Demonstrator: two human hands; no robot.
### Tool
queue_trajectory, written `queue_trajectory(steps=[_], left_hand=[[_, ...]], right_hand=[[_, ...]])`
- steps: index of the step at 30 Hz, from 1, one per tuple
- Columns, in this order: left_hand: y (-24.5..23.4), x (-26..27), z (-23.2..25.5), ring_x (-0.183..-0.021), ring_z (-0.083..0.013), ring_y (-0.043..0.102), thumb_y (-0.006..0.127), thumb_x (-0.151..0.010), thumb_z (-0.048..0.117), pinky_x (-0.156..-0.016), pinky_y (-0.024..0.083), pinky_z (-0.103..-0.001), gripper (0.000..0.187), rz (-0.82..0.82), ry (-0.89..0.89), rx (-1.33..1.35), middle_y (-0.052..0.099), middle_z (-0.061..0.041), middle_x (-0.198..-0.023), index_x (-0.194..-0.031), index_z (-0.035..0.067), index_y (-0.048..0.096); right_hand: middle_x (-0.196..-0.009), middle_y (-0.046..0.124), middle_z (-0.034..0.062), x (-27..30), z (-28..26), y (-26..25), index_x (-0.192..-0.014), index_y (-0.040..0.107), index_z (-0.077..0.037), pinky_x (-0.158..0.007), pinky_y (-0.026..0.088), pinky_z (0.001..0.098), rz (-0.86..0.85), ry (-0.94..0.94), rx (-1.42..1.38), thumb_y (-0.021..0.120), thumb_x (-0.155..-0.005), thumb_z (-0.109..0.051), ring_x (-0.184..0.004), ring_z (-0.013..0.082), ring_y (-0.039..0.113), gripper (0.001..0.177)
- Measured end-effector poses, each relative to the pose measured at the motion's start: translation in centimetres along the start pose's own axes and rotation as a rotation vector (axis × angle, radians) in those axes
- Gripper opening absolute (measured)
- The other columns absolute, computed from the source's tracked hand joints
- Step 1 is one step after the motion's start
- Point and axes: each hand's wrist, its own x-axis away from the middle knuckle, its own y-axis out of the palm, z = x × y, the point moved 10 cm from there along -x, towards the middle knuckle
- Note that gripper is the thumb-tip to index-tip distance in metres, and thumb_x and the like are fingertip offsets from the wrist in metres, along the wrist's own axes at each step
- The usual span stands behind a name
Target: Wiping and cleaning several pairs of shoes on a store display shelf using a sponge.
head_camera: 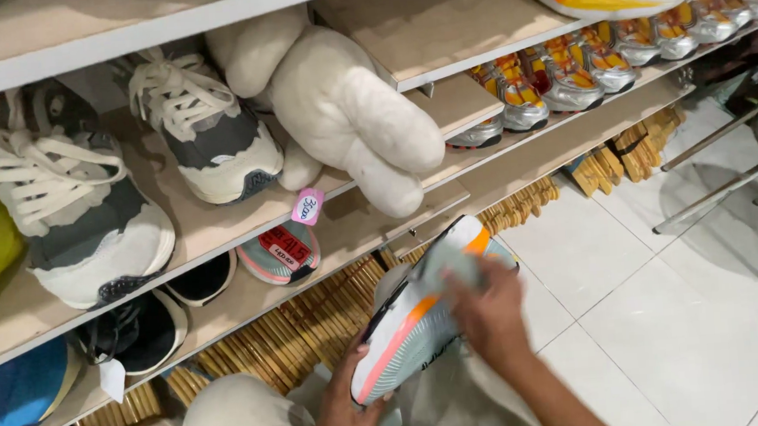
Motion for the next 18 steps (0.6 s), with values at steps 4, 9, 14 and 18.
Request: queue_trajectory(steps=[4,9,14,18], left_hand=[[-0.1,0.1,0.3,-0.145,-0.0401,0.048,0.077,-0.079,0.000,-0.113,0.042,-0.044,0.071,0.007,0.053,-0.005,0.044,-0.024,-0.158,-0.142,0.008,0.044],[0.0,0.9,-1.6,-0.143,-0.0379,0.050,0.078,-0.080,0.001,-0.112,0.043,-0.042,0.075,0.025,0.000,0.000,0.045,-0.022,-0.157,-0.145,0.008,0.043],[-0.1,0.0,-0.8,-0.143,-0.0377,0.048,0.080,-0.077,0.001,-0.112,0.041,-0.044,0.078,0.022,-0.052,-0.013,0.046,-0.022,-0.156,-0.145,0.006,0.041],[-0.2,0.6,-0.6,-0.140,-0.0369,0.051,0.081,-0.081,0.001,-0.110,0.043,-0.043,0.074,0.023,-0.034,-0.034,0.047,-0.023,-0.155,-0.145,0.005,0.043]], right_hand=[[-0.115,0.068,0.0183,0.4,-0.7,1.6,-0.115,0.076,-0.027,-0.083,0.048,0.0472,-0.057,-0.104,-0.086,0.079,-0.086,-0.014,-0.100,0.0346,0.062,0.033],[-0.122,0.065,0.0241,-3.2,4.5,-1.8,-0.121,0.075,-0.016,-0.089,0.048,0.0523,0.074,0.110,0.127,0.073,-0.084,-0.013,-0.105,0.0406,0.060,0.037],[-0.112,0.069,0.0249,0.8,2.4,3.2,-0.111,0.076,-0.013,-0.085,0.048,0.0520,-0.274,0.545,-0.224,0.076,-0.087,-0.016,-0.099,0.0399,0.065,0.025],[-0.123,0.065,0.0207,-3.2,3.4,-1.2,-0.120,0.075,-0.016,-0.090,0.046,0.0533,0.038,0.083,0.128,0.073,-0.083,-0.010,-0.104,0.0385,0.059,0.038]])
